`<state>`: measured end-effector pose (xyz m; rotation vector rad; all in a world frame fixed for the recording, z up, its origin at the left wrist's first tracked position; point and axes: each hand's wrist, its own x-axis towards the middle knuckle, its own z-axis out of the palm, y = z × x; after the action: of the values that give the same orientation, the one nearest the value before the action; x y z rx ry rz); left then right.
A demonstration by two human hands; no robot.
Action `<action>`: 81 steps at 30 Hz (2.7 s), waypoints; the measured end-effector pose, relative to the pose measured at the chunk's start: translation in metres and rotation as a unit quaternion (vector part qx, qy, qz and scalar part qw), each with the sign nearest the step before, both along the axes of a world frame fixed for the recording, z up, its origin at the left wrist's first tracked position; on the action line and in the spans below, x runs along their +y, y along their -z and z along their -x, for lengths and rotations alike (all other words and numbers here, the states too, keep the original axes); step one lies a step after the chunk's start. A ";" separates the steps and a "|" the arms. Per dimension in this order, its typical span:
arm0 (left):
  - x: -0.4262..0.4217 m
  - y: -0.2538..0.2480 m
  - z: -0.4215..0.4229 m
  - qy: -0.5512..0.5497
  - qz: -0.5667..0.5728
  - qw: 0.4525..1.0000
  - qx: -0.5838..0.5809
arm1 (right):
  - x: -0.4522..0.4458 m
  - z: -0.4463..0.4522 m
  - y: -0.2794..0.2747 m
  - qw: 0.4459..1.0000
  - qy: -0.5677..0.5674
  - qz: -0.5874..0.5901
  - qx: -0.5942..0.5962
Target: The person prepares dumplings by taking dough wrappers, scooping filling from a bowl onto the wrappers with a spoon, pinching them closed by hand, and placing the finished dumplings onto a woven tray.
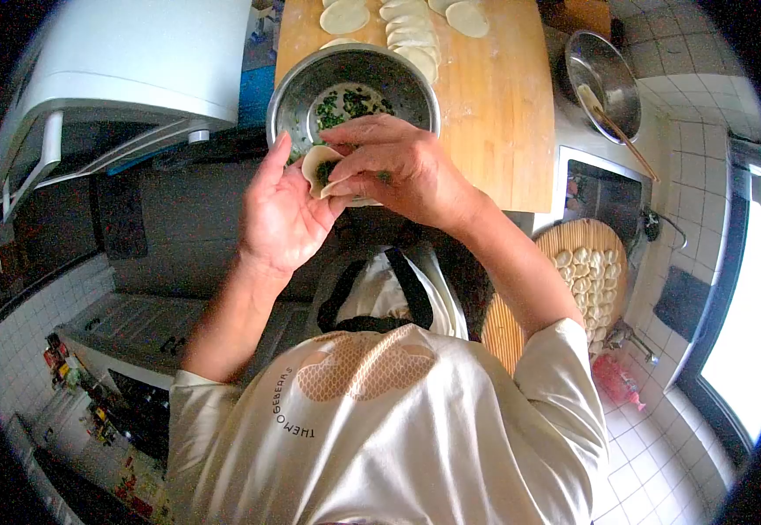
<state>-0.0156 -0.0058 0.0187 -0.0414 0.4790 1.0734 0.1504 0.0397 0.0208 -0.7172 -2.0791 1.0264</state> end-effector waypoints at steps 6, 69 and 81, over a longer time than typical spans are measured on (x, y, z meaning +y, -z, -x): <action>0.002 -0.005 -0.003 0.017 0.010 0.999 0.042 | 0.001 -0.001 -0.001 0.998 0.028 0.050 -0.006; 0.025 -0.052 -0.004 0.126 -0.369 0.715 0.581 | 0.001 0.016 -0.016 0.933 -0.043 0.242 0.261; 0.037 -0.070 -0.020 0.121 -0.375 0.708 0.586 | 0.003 0.012 -0.022 0.901 -0.053 0.309 0.298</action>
<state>0.0043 0.0315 0.0886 1.4894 1.1006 0.8476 0.1381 0.0431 0.0426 -0.4875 -1.2652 1.7479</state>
